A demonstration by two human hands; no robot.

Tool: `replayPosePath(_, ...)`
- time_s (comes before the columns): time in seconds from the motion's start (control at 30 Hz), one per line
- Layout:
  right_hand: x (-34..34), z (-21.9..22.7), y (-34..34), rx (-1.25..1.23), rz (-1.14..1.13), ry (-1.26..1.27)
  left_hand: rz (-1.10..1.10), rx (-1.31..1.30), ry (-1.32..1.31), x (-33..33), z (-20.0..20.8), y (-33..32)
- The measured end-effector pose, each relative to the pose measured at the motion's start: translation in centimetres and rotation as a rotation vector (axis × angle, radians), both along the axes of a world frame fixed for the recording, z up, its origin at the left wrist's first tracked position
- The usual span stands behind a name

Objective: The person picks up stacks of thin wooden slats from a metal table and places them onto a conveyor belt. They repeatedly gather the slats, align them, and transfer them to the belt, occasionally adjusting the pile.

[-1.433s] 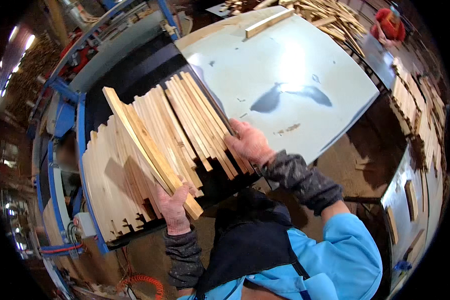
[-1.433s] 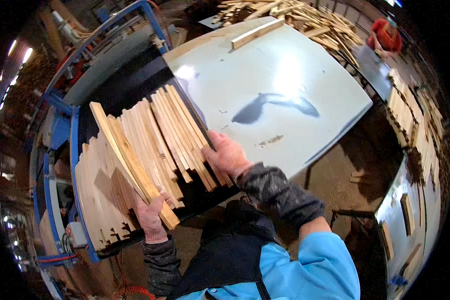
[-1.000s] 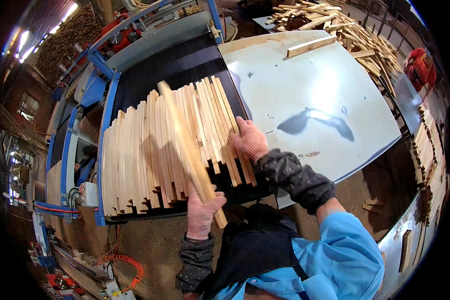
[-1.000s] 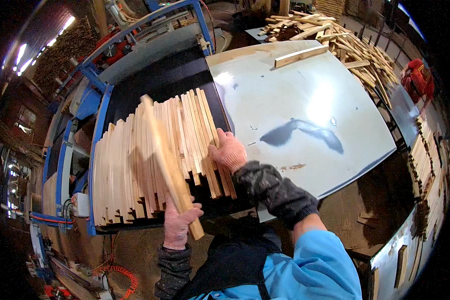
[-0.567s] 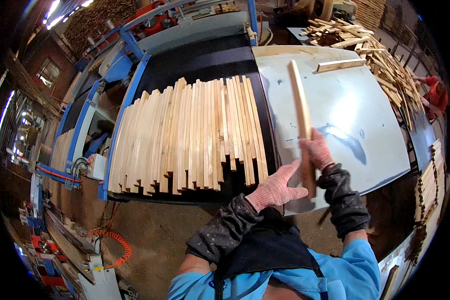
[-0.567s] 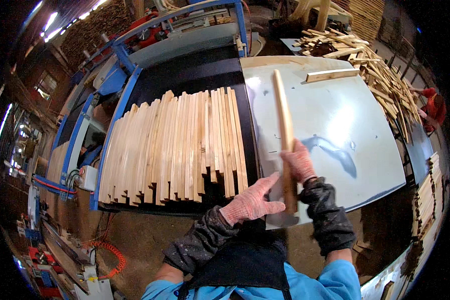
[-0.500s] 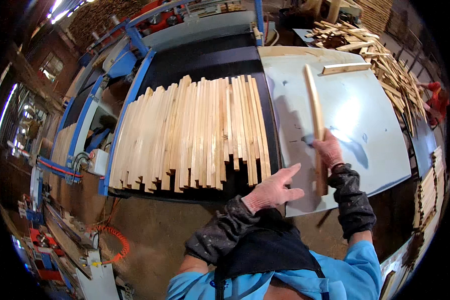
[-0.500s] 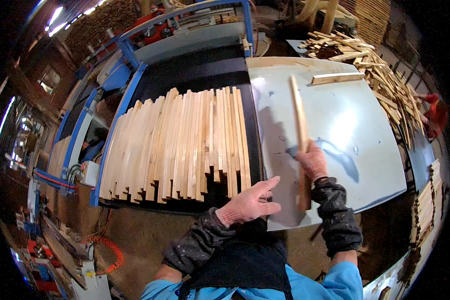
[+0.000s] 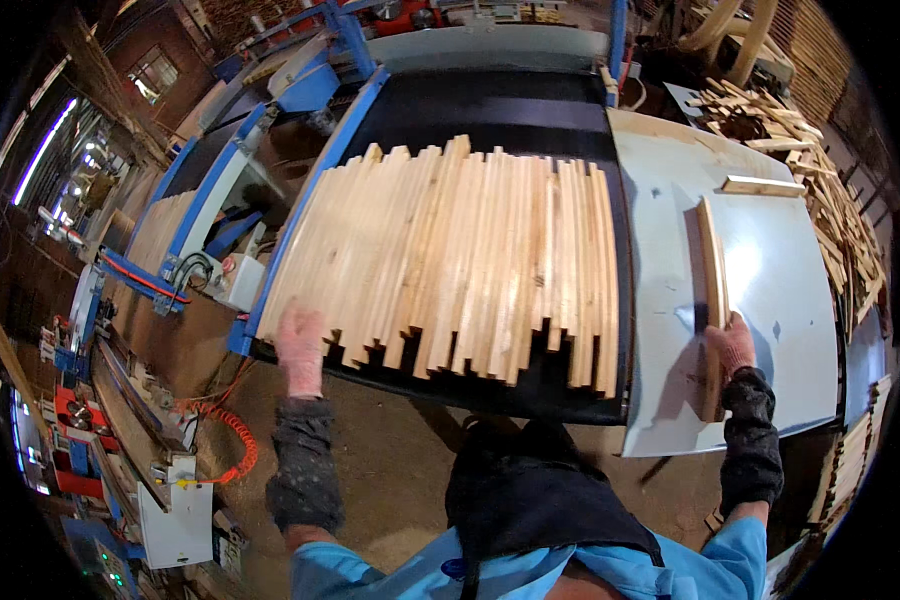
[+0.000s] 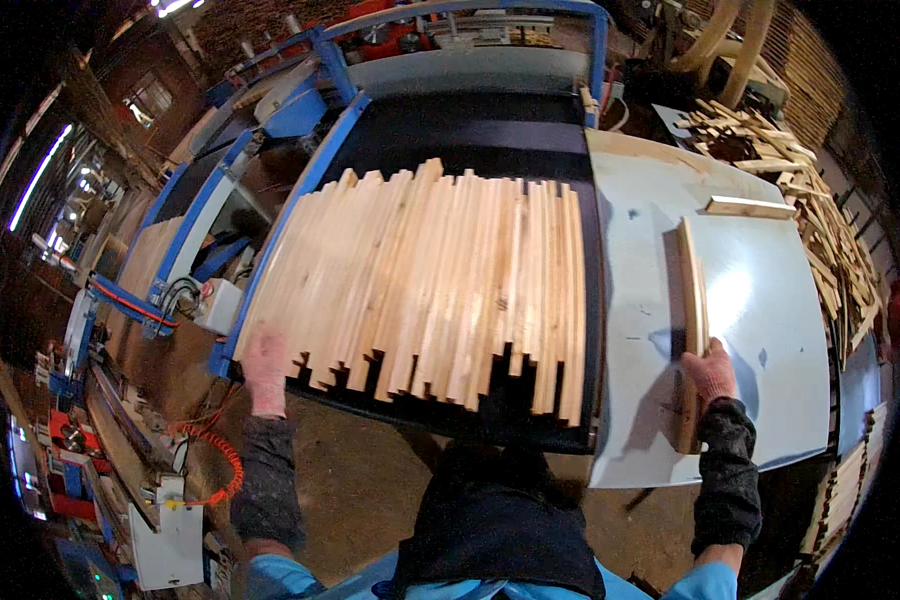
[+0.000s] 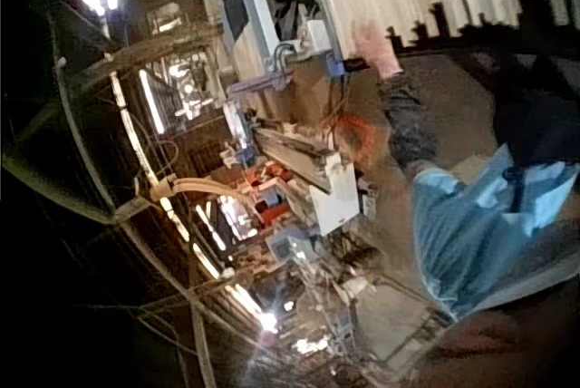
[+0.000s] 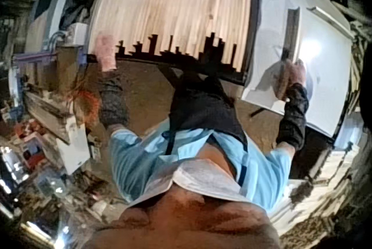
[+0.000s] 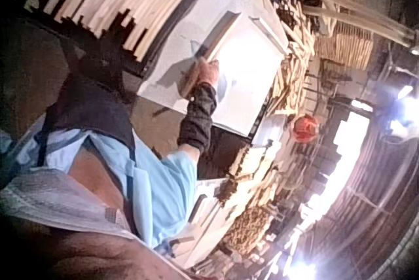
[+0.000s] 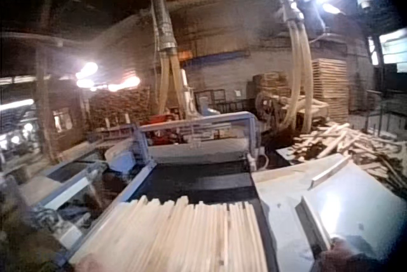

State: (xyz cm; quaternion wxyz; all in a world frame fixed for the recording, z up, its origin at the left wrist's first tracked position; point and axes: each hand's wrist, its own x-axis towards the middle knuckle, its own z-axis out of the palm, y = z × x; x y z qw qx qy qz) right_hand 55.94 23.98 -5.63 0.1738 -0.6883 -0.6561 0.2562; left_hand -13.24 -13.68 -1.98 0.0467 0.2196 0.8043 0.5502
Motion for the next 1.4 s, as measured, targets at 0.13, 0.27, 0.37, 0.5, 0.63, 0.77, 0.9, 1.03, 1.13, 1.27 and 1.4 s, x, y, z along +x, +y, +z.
replayPosePath(0.13,2.3,-2.5,-1.0,-0.04,-0.078,-0.001,0.274,-0.38,0.304,-13.6,-0.1,-4.6)
replayPosePath(0.27,-2.2,-0.8,-4.5,-0.036,-0.176,-0.14,0.29,-0.661,0.314,-19.8,3.1,-7.3)
replayPosePath(0.37,-0.4,-3.4,-5.9,0.009,-0.216,-0.085,0.182,-0.803,0.361,-22.4,3.0,-6.5)
replayPosePath(0.5,-6.2,-2.7,-9.1,0.091,-0.085,-0.176,0.183,-0.863,0.443,-22.8,4.0,-7.9)
replayPosePath(0.63,-15.4,3.6,-13.7,-0.025,-0.101,0.024,0.079,-0.804,0.532,-23.2,3.9,-7.3)
replayPosePath(0.77,-16.9,2.1,-12.3,0.046,0.03,-0.252,0.078,-0.761,0.509,-24.5,2.5,-9.4)
replayPosePath(0.9,-17.7,3.2,-13.0,-0.008,-0.026,-0.338,0.073,-0.961,0.41,-22.5,5.5,-7.5)
replayPosePath(1.03,-17.8,2.7,-13.2,0.005,-0.033,-0.323,0.06,-0.761,0.461,-24.3,3.7,-8.9)
replayPosePath(1.13,-17.0,3.1,-13.2,-0.028,-0.061,-0.324,-0.062,-0.247,0.418,-18.2,3.9,-6.6)
replayPosePath(1.27,-17.4,3.5,-13.9,-0.04,-0.085,-0.304,-0.678,-0.016,-0.07,-7.9,3.5,-6.8)
replayPosePath(1.4,-17.0,3.0,-14.5,-0.027,-0.096,-0.281,-1.095,-0.11,-0.791,0.1,0.3,-6.2)
